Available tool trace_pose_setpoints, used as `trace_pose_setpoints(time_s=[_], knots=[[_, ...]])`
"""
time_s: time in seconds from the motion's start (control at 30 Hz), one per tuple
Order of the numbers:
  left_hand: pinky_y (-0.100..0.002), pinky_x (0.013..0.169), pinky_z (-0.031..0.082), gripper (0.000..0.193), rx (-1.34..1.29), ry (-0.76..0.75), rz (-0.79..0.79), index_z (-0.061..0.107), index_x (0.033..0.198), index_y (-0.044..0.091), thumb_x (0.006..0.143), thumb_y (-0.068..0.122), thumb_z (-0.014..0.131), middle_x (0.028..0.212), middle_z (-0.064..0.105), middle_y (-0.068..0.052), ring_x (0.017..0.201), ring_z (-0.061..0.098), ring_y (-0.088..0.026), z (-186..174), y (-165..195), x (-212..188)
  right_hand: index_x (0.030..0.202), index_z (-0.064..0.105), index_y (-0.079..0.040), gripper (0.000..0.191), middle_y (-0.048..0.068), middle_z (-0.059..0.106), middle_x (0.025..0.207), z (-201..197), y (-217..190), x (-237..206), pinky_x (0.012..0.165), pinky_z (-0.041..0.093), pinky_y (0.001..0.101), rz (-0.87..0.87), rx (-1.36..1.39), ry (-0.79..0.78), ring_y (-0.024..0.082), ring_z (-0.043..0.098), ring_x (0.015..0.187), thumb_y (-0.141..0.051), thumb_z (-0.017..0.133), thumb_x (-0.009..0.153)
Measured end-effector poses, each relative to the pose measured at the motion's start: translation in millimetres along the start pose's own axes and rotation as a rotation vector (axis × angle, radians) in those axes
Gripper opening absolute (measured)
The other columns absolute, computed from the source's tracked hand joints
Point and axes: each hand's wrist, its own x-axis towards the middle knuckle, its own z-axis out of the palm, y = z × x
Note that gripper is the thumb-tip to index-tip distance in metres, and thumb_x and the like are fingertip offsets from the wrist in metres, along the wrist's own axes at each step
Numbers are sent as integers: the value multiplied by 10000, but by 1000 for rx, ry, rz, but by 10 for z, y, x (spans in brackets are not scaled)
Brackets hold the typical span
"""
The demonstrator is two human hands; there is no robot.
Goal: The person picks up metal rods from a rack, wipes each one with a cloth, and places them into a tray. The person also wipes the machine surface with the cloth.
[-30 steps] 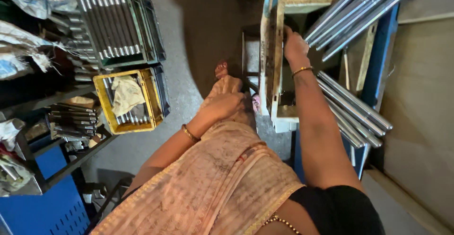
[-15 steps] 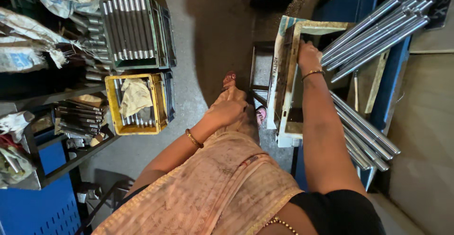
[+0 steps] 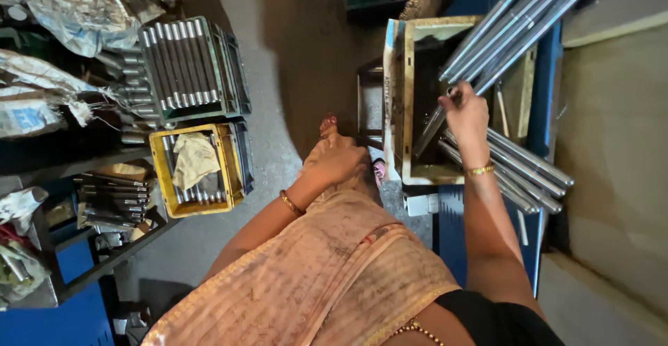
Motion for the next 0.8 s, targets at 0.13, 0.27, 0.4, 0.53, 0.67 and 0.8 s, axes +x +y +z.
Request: trace_pose_setpoints(time_s=[0.13,0.27,0.4,0.53,0.67,0.8], knots=[[-545,886,502,351,-65,39,76,654,1120,61,889,315,726,1026,725,-198,1027,664,-428,266,205,65,933,620,-16,223,144,677,754,-249,135,-620,621,477,327,14,158,79,210,632,641,-75,832,893],[-577,851,476,318,5,81,152,676,1066,75,839,290,737,1012,733,-169,986,661,-430,488,397,96,925,567,-2,231,108,742,1020,-321,359,-1177,759,503,247,-129,473,216,64,609,867,60,790,909],[-537,827,520,323,-23,7,172,657,1121,82,890,300,713,1043,724,-175,980,679,-413,680,640,95,905,546,-8,217,92,749,1209,-275,492,-1565,676,433,231,45,728,242,50,526,792,96,736,914],[-589,861,478,310,97,14,219,669,1097,113,861,307,724,1009,742,-146,951,708,-371,840,903,59,943,578,8,221,122,748,1219,-207,633,-1917,855,485,257,-127,550,349,91,599,941,119,768,917],[-535,833,530,306,-5,-7,252,646,1109,76,893,283,713,1051,734,-167,993,693,-396,878,1112,-32,928,556,5,236,137,738,1256,-161,937,-2204,820,511,227,-36,630,381,69,609,940,92,774,903],[-634,835,447,372,42,-67,145,661,1185,141,849,285,728,1067,740,-155,995,681,-381,899,1296,-144,900,549,7,233,190,707,1306,-117,1268,-2451,826,514,233,-5,802,461,78,592,957,96,764,913]])
